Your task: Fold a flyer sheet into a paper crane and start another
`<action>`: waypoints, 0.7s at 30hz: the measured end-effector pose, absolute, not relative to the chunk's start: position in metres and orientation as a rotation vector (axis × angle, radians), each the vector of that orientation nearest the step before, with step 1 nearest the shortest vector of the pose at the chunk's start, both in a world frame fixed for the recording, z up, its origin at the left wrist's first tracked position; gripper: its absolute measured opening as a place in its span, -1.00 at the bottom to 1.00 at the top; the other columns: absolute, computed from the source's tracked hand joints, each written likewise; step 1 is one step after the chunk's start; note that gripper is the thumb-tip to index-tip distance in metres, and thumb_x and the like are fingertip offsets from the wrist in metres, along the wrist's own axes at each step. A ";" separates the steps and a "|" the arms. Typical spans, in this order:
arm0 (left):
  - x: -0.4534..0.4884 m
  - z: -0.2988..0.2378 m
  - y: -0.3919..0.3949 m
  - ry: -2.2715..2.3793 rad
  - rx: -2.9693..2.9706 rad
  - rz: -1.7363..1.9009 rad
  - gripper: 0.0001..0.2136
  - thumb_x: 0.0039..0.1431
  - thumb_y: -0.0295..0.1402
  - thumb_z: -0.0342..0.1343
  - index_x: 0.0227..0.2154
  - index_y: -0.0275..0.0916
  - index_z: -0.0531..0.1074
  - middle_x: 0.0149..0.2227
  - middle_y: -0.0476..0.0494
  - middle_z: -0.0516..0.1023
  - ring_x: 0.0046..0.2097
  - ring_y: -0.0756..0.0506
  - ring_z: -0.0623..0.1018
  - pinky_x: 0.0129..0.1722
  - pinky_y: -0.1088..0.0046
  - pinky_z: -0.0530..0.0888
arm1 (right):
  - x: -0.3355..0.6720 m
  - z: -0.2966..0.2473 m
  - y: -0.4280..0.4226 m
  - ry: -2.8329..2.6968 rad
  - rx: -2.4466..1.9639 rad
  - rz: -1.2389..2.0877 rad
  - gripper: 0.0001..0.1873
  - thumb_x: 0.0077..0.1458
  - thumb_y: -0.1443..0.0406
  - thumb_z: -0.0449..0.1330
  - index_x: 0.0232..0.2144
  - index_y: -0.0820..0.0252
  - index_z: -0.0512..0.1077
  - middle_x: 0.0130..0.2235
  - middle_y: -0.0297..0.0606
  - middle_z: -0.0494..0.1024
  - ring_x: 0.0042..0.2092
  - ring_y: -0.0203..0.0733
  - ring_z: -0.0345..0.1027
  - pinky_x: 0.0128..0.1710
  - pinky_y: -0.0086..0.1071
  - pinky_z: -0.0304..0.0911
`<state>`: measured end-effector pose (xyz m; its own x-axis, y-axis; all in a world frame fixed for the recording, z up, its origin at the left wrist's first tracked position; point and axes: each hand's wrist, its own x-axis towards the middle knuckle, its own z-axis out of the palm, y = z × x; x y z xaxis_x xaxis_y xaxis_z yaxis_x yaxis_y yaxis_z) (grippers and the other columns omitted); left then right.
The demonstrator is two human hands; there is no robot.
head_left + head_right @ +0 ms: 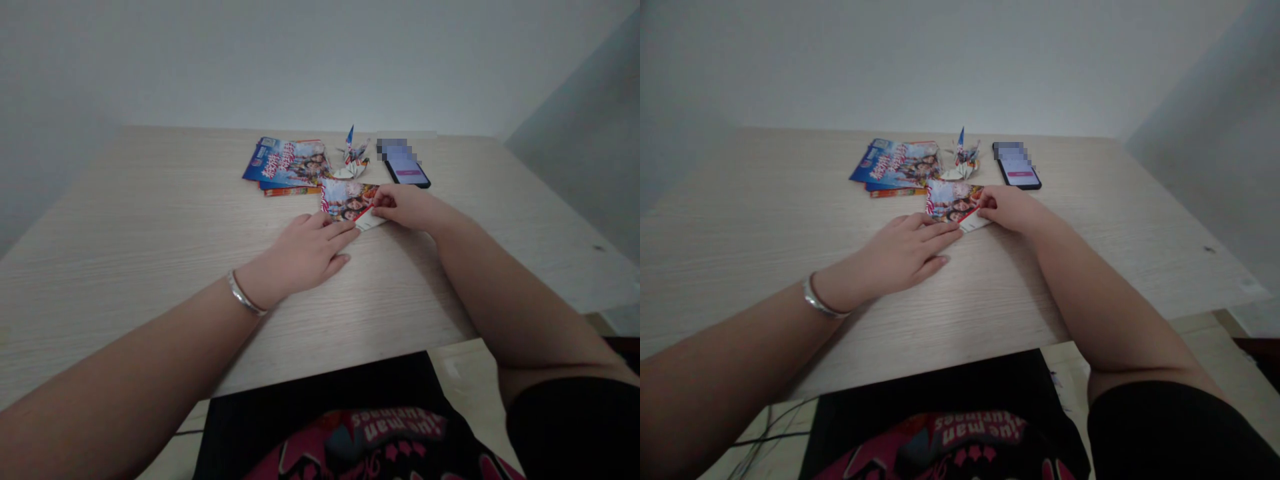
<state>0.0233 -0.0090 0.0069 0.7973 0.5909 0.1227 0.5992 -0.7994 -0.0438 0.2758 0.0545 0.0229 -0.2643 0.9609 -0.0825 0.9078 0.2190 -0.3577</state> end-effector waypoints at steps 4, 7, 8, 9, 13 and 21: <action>0.025 0.005 -0.009 -0.961 -2.872 -0.176 -0.52 0.50 -0.17 -0.06 0.36 -0.22 0.34 0.35 -0.19 0.45 0.16 -0.37 0.46 0.06 0.03 0.43 | 0.275 0.025 0.054 -2.349 -1.852 0.424 -0.89 0.22 0.24 0.26 -0.31 0.15 0.53 -0.27 -0.23 0.62 -0.28 -0.17 0.40 -0.29 -0.29 0.17; 0.026 0.005 -0.010 -0.961 -2.846 -0.204 -0.54 0.48 -0.19 -0.03 0.34 -0.22 0.37 0.33 -0.19 0.47 0.14 -0.37 0.46 0.03 0.03 0.44 | 0.272 0.027 0.053 -2.354 -1.902 0.422 -0.79 0.23 0.14 0.26 -0.34 0.15 0.53 -0.31 -0.23 0.60 -0.33 -0.19 0.36 -0.33 -0.29 0.14; 0.026 0.006 -0.011 -0.961 -2.843 -0.203 -0.54 0.48 -0.21 -0.04 0.33 -0.22 0.38 0.33 -0.19 0.47 0.14 -0.37 0.47 0.03 0.03 0.44 | 0.271 0.028 0.053 -2.368 -1.916 0.440 -0.75 0.21 0.09 0.27 -0.35 0.15 0.52 -0.34 -0.24 0.59 -0.35 -0.19 0.35 -0.35 -0.29 0.12; 0.026 0.007 -0.011 -0.964 -2.843 -0.192 -0.55 0.48 -0.22 -0.04 0.32 -0.22 0.39 0.32 -0.20 0.47 0.14 -0.37 0.47 0.03 0.02 0.44 | 0.270 0.029 0.052 -2.388 -1.930 0.455 -0.70 0.19 0.05 0.29 -0.36 0.15 0.52 -0.35 -0.25 0.58 -0.36 -0.20 0.33 -0.37 -0.29 0.11; 0.028 0.011 -0.013 -0.992 -2.853 -0.128 -0.54 0.48 -0.25 -0.06 0.34 -0.23 0.36 0.33 -0.20 0.46 0.16 -0.37 0.47 0.04 0.02 0.45 | 0.265 0.030 0.050 -2.443 -1.956 0.407 -0.56 0.02 -0.08 0.37 -0.31 0.15 0.51 -0.34 -0.26 0.57 -0.38 -0.21 0.31 -0.40 -0.29 0.08; 0.028 0.011 -0.012 -0.992 -2.864 -0.107 -0.52 0.50 -0.23 -0.08 0.37 -0.22 0.32 0.36 -0.18 0.43 0.17 -0.38 0.45 0.08 0.02 0.43 | 0.261 0.034 0.050 -2.485 -2.057 0.361 -0.47 0.00 -0.16 0.34 -0.26 0.14 0.52 -0.32 -0.22 0.59 -0.37 -0.16 0.34 -0.41 -0.27 0.09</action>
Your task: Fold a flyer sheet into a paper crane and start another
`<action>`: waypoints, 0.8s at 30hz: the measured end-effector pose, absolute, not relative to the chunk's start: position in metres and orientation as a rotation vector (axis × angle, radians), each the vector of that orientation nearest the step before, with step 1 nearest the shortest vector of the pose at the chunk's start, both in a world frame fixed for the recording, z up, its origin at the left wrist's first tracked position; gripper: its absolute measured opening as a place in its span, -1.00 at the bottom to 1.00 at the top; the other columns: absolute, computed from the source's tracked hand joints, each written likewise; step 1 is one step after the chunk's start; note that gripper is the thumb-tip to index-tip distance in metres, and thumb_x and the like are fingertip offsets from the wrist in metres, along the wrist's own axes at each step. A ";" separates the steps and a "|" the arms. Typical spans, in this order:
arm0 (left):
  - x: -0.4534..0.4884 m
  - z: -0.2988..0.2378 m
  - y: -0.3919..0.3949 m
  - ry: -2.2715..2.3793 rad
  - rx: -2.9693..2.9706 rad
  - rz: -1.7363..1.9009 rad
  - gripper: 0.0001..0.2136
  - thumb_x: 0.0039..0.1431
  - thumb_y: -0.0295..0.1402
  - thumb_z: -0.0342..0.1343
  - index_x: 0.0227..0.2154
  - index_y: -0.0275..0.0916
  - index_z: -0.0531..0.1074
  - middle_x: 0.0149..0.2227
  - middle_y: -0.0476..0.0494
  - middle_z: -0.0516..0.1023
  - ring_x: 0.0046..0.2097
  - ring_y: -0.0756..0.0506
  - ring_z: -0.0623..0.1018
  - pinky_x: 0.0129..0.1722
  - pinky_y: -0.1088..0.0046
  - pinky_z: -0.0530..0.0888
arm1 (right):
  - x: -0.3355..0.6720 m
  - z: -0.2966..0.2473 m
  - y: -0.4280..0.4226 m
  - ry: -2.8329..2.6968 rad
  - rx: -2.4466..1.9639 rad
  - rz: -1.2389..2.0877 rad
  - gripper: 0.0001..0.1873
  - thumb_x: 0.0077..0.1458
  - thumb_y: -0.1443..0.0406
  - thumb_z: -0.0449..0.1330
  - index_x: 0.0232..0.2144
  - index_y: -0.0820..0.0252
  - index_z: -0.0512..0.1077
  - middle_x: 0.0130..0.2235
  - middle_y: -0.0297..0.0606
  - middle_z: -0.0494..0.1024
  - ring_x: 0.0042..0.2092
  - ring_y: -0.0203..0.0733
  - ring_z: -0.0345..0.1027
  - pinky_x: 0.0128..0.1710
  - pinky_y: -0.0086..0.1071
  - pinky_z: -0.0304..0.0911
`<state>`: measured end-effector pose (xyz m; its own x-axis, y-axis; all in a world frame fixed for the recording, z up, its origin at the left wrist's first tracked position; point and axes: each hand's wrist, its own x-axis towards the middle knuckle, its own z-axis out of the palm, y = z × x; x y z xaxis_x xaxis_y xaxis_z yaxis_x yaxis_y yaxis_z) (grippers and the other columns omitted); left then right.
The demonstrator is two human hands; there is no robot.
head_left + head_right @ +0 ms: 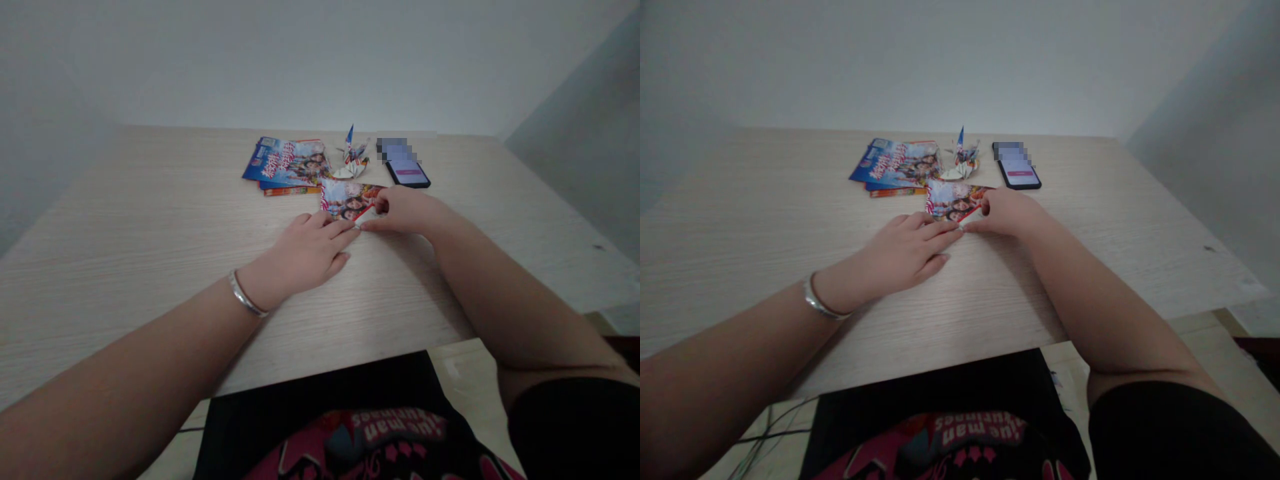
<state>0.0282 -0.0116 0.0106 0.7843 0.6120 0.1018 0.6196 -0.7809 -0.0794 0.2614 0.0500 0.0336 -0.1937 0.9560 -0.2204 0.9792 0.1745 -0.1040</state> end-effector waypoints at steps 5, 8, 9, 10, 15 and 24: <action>0.027 0.011 -0.012 -0.989 -2.857 -0.121 -0.54 0.51 -0.22 -0.09 0.35 -0.21 0.35 0.35 -0.16 0.44 0.17 -0.36 0.46 0.08 0.02 0.43 | 0.269 0.043 0.052 2.197 1.924 -0.308 -0.56 0.10 -0.11 0.31 -0.30 0.14 0.54 -0.32 -0.22 0.61 -0.34 -0.15 0.38 -0.39 -0.27 0.11; 0.027 0.012 -0.012 -1.004 -2.862 -0.108 -0.54 0.51 -0.21 -0.08 0.35 -0.19 0.36 0.36 -0.13 0.44 0.17 -0.36 0.46 0.07 0.02 0.44 | 0.276 0.049 0.054 2.115 1.893 -0.291 -0.59 0.16 -0.07 0.29 -0.28 0.15 0.56 -0.31 -0.20 0.63 -0.33 -0.14 0.40 -0.37 -0.27 0.14; 0.027 0.012 -0.012 -1.006 -2.864 -0.103 -0.54 0.51 -0.20 -0.08 0.35 -0.19 0.36 0.37 -0.12 0.43 0.17 -0.36 0.46 0.07 0.02 0.44 | 0.278 0.050 0.055 2.091 1.883 -0.294 -0.59 0.17 -0.07 0.28 -0.28 0.15 0.57 -0.30 -0.19 0.63 -0.33 -0.13 0.40 -0.37 -0.27 0.16; 0.027 0.012 -0.012 -1.006 -2.867 -0.100 -0.54 0.51 -0.20 -0.08 0.35 -0.19 0.36 0.37 -0.13 0.43 0.17 -0.36 0.46 0.07 0.02 0.44 | 0.281 0.051 0.056 2.071 1.879 -0.296 -0.58 0.18 -0.08 0.27 -0.29 0.15 0.58 -0.30 -0.18 0.64 -0.33 -0.12 0.41 -0.37 -0.26 0.17; 0.025 0.008 -0.010 -0.978 -2.868 -0.150 -0.53 0.50 -0.19 -0.06 0.35 -0.18 0.36 0.35 -0.17 0.45 0.16 -0.36 0.45 0.04 0.02 0.45 | 0.293 0.052 0.061 2.046 1.911 -0.354 -0.63 0.15 -0.03 0.32 -0.41 0.13 0.58 -0.36 -0.21 0.64 -0.34 -0.11 0.45 -0.35 -0.24 0.21; 0.023 0.007 -0.010 -0.967 -2.901 -0.156 -0.53 0.50 -0.19 -0.08 0.36 -0.20 0.36 0.34 -0.21 0.46 0.18 -0.37 0.44 0.06 0.02 0.42 | 0.304 0.054 0.061 2.092 1.998 -0.421 -0.76 0.12 0.15 0.33 -0.50 0.13 0.50 -0.45 -0.29 0.58 -0.41 -0.19 0.38 -0.37 -0.28 0.21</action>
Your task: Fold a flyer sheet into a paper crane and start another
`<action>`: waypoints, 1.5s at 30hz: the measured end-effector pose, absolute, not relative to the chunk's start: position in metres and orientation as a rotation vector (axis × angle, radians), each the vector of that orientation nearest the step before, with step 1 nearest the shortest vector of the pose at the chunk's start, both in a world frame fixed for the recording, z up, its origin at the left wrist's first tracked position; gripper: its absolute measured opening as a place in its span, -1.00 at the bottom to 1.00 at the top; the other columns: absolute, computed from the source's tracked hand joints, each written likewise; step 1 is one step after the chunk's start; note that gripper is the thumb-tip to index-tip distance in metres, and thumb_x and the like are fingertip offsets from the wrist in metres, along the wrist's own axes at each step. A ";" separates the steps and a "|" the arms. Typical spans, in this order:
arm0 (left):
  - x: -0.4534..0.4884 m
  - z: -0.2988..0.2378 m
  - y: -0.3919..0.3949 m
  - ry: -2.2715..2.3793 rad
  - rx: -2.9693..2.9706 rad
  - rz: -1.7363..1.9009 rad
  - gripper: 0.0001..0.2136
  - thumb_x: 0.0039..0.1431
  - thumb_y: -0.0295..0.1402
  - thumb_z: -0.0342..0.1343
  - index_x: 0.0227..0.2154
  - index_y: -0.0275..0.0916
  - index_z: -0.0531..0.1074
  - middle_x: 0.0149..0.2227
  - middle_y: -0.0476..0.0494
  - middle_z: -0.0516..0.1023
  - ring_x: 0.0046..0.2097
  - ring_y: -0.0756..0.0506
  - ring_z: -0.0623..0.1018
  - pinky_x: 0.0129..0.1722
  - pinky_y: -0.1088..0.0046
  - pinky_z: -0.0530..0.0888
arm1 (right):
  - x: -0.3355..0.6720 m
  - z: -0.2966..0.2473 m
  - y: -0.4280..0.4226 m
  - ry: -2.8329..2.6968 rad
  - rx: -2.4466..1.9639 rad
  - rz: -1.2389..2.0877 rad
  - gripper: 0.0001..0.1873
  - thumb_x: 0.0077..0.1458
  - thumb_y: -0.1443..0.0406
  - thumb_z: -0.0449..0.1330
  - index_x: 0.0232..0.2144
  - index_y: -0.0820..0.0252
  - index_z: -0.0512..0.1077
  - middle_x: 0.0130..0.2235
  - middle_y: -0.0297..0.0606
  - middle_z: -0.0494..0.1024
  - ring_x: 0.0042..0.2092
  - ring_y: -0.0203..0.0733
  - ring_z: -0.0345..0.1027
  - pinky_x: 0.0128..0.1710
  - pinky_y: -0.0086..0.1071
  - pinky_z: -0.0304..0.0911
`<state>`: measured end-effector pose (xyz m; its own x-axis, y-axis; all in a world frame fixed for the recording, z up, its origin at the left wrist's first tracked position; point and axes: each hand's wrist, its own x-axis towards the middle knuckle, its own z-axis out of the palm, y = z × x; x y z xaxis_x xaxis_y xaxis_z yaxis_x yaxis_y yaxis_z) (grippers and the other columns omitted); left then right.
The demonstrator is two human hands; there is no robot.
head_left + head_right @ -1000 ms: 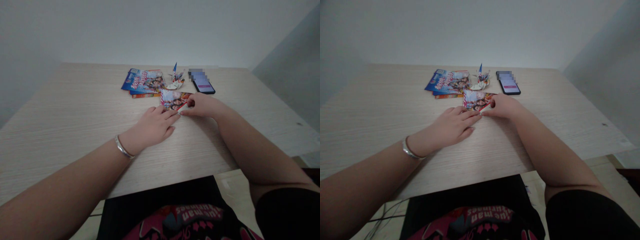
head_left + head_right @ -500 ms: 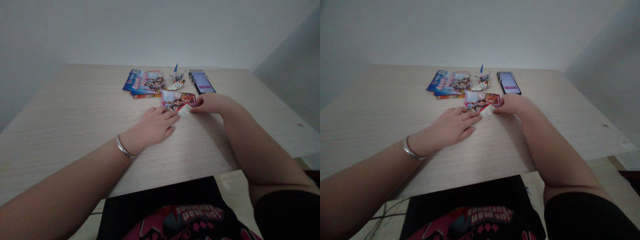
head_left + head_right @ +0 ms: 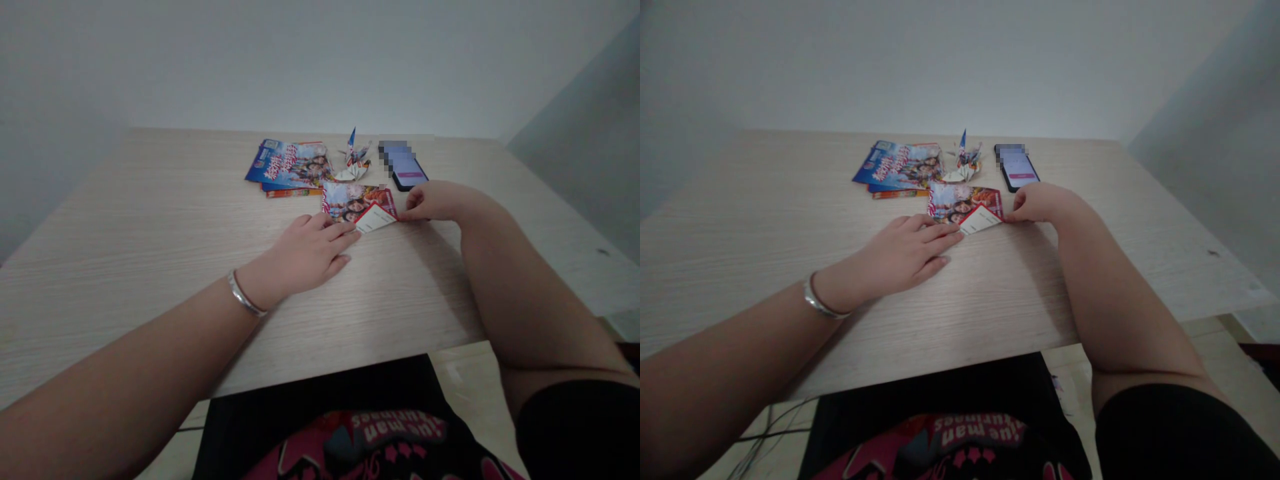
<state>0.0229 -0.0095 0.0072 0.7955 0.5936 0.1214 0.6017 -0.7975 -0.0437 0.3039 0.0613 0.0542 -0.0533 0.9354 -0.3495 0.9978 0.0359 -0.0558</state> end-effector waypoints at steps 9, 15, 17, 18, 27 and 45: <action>0.024 0.010 -0.011 -0.966 -2.877 -0.147 -0.52 0.51 -0.18 -0.10 0.37 -0.20 0.33 0.35 -0.21 0.44 0.16 -0.36 0.46 0.08 0.05 0.39 | 0.266 0.057 0.035 2.593 2.070 -0.296 -0.92 0.13 0.28 0.22 -0.40 0.15 0.45 -0.39 -0.28 0.54 -0.38 -0.24 0.30 -0.37 -0.32 0.11; 0.022 0.012 -0.008 -0.955 -2.929 -0.079 -0.48 0.52 -0.14 -0.10 0.43 -0.20 0.23 0.41 -0.18 0.37 0.24 -0.34 0.43 0.17 0.04 0.36 | 0.260 0.036 0.039 2.533 1.800 -0.597 -0.74 0.12 0.07 0.32 -0.38 0.13 0.48 -0.39 -0.30 0.56 -0.36 -0.23 0.37 -0.36 -0.35 0.16; 0.019 0.013 -0.006 -0.933 -2.947 -0.065 -0.46 0.52 -0.10 -0.12 0.44 -0.18 0.22 0.44 -0.16 0.32 0.29 -0.34 0.40 0.21 0.06 0.34 | 0.261 0.036 0.042 2.465 1.802 -0.548 -0.70 0.10 0.04 0.36 -0.39 0.13 0.49 -0.39 -0.29 0.57 -0.36 -0.22 0.37 -0.37 -0.34 0.16; 0.016 0.014 -0.006 -0.927 -2.948 -0.059 -0.46 0.52 -0.07 -0.11 0.43 -0.17 0.23 0.45 -0.16 0.30 0.30 -0.34 0.39 0.22 0.06 0.33 | 0.261 0.037 0.044 2.434 1.807 -0.529 -0.69 0.09 0.03 0.37 -0.40 0.13 0.50 -0.39 -0.28 0.57 -0.36 -0.21 0.37 -0.37 -0.33 0.15; 0.003 0.037 -0.011 -1.037 -2.847 0.147 -0.58 0.44 -0.08 0.04 0.23 -0.07 0.49 0.18 -0.22 0.62 0.18 -0.36 0.57 0.14 0.03 0.39 | 0.283 0.048 0.055 2.191 1.843 -0.551 -0.68 0.12 0.01 0.36 -0.45 0.10 0.52 -0.52 -0.33 0.53 -0.47 -0.24 0.37 -0.45 -0.31 0.18; 0.003 0.035 0.001 -0.963 -2.868 -0.273 -0.62 0.50 -0.24 -0.11 -0.13 -0.26 0.62 0.00 -0.28 0.62 0.03 -0.23 0.57 0.11 0.16 0.50 | 0.307 0.032 0.061 2.382 1.696 -0.708 -0.79 0.08 0.10 0.37 -0.37 0.09 0.57 -0.42 -0.36 0.59 -0.39 -0.21 0.40 -0.38 -0.31 0.20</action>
